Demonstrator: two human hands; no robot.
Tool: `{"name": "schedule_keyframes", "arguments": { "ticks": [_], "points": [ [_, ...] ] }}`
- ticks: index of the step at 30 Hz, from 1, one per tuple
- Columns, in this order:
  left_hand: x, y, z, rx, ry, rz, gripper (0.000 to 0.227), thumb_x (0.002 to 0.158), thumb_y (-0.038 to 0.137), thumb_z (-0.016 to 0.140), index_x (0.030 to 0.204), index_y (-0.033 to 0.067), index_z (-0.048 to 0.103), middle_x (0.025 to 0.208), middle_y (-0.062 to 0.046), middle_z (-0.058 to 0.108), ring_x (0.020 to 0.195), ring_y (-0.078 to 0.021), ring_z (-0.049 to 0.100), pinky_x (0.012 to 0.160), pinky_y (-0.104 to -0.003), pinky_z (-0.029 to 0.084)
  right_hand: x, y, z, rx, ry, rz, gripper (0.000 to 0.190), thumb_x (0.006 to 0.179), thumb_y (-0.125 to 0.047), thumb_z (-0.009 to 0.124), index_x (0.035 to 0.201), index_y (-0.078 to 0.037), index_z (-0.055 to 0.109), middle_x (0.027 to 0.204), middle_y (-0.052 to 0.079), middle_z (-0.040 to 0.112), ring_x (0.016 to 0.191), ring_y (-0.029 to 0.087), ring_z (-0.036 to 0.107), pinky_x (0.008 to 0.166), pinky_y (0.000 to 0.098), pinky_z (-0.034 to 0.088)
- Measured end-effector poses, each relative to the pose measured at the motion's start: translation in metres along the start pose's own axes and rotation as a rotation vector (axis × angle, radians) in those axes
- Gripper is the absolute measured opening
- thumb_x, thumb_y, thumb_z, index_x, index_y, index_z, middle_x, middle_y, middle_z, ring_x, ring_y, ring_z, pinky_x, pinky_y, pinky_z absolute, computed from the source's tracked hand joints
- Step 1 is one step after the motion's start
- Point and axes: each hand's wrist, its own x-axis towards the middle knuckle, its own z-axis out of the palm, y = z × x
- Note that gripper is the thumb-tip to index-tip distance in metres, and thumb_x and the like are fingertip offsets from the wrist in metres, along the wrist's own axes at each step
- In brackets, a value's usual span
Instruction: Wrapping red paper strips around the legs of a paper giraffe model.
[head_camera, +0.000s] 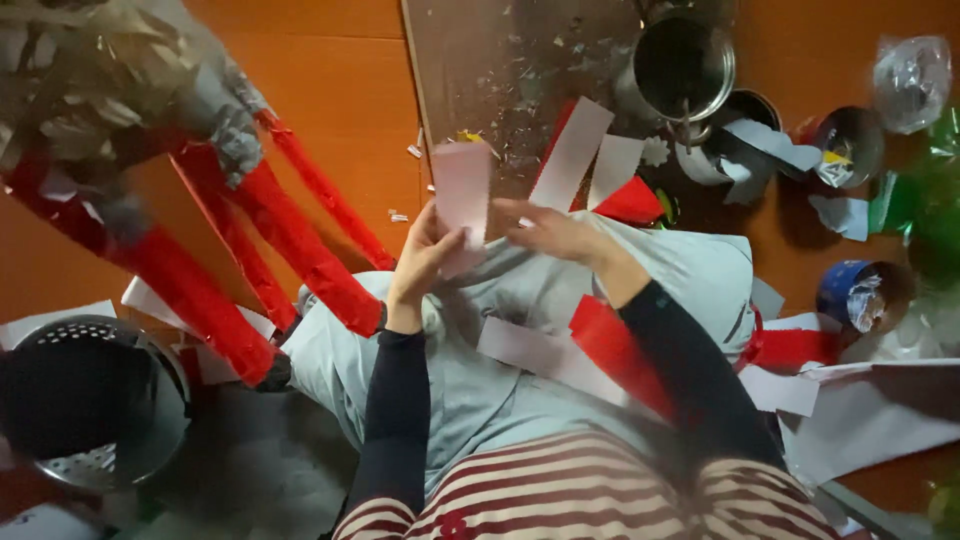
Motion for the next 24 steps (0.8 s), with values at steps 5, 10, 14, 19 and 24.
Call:
{"name": "schedule_keyframes", "arguments": {
  "ticks": [5,10,14,19,24],
  "points": [
    [0.016,-0.005,0.018,0.149,-0.052,0.087,0.078,0.092,-0.002,0.07,0.159,0.0048,0.03,0.145,-0.004,0.055,0.126,-0.013,0.059,0.103,-0.03,0.051,0.06,-0.058,0.015,0.371,0.365,-0.02,0.047,0.103,-0.018,0.065,0.144,0.003,0.058,0.138,0.015,0.064,0.124,0.019,0.06,0.104,0.0351,0.05],
    [0.022,-0.021,0.014,0.175,-0.069,-0.012,0.086,0.086,-0.003,0.074,0.159,0.0069,0.029,0.119,-0.006,0.063,0.103,-0.0122,0.065,0.087,-0.028,0.056,0.111,-0.068,-0.079,0.349,0.838,0.15,0.057,0.104,-0.035,0.07,0.144,-0.001,0.048,0.141,0.016,0.059,0.129,0.025,0.059,0.107,0.0337,0.048],
    [0.052,-0.106,-0.048,0.169,0.165,-0.213,0.056,0.088,0.001,0.072,0.14,0.0,0.05,0.096,-0.007,0.074,0.082,-0.0132,0.07,0.072,-0.028,0.057,0.089,-0.043,-0.147,-0.681,0.782,0.365,0.053,0.091,-0.036,0.066,0.137,-0.01,0.066,0.127,0.027,0.066,0.118,0.043,0.063,0.092,0.0537,0.051],
    [0.062,-0.139,-0.067,0.378,0.318,-0.191,0.03,0.092,0.005,0.072,0.119,-0.0047,0.067,0.095,-0.006,0.073,0.079,-0.0113,0.065,0.068,-0.025,0.052,0.006,0.059,-0.212,-1.338,0.668,0.829,0.016,0.092,-0.015,0.065,0.102,-0.011,0.077,0.111,0.011,0.071,0.101,0.032,0.07,0.066,0.0518,0.061],
    [0.05,-0.121,-0.055,0.652,0.446,-0.09,0.029,0.087,0.008,0.07,0.114,-0.0024,0.069,0.089,-0.006,0.076,0.079,-0.01,0.069,0.07,-0.026,0.055,-0.087,0.033,-0.213,-1.42,0.706,0.62,0.016,0.096,-0.011,0.064,0.099,-0.006,0.078,0.109,0.016,0.07,0.1,0.036,0.071,0.074,0.0492,0.059]
  ]
}}
